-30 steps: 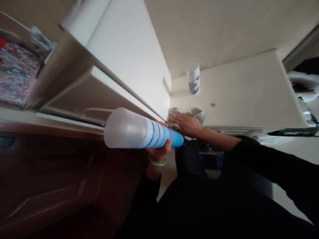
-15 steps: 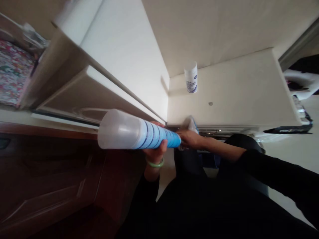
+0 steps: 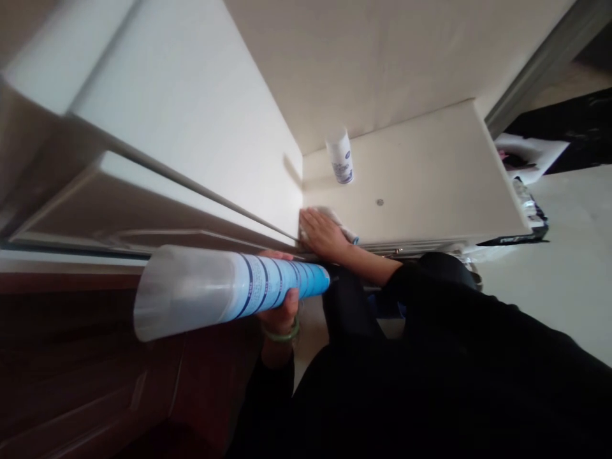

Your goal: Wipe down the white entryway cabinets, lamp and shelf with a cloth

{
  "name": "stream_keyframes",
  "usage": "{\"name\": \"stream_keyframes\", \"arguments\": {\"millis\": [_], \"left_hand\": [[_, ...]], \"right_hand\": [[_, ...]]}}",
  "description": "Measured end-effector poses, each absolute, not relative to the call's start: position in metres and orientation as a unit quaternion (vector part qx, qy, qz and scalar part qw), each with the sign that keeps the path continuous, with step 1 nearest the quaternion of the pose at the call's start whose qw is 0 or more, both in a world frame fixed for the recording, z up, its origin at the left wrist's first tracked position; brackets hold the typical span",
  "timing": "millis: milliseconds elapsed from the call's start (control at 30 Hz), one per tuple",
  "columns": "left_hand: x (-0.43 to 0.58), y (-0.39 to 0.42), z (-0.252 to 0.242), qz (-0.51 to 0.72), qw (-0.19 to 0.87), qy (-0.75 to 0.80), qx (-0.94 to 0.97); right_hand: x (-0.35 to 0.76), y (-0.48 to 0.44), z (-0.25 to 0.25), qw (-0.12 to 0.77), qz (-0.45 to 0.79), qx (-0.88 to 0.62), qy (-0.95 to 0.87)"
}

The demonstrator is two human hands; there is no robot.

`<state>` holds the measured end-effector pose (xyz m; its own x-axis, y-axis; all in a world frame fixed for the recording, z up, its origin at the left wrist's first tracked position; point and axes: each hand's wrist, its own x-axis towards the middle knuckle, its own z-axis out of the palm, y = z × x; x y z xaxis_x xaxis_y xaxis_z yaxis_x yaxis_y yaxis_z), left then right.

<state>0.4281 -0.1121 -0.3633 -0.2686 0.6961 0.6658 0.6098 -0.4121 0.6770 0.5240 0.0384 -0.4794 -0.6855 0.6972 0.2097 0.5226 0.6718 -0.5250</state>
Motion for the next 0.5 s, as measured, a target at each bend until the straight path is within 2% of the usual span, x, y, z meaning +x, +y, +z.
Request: {"name": "stream_keyframes", "arguments": {"millis": [167,367,500], "left_hand": [[0.438,-0.098,-0.365,0.612,0.086,0.51,0.599],[0.435,-0.091,-0.377,0.581,0.113,0.526,0.611],[0.43,-0.097,-0.386,0.578,0.126,0.535,0.603]], "right_hand": [[0.61,0.06,-0.49,0.217,0.196,-0.377,-0.879],[0.785,0.089,-0.503,0.186,0.11,-0.602,-0.768],[0.905,0.085,-0.5,0.269,0.028,-0.698,-0.663]]}}
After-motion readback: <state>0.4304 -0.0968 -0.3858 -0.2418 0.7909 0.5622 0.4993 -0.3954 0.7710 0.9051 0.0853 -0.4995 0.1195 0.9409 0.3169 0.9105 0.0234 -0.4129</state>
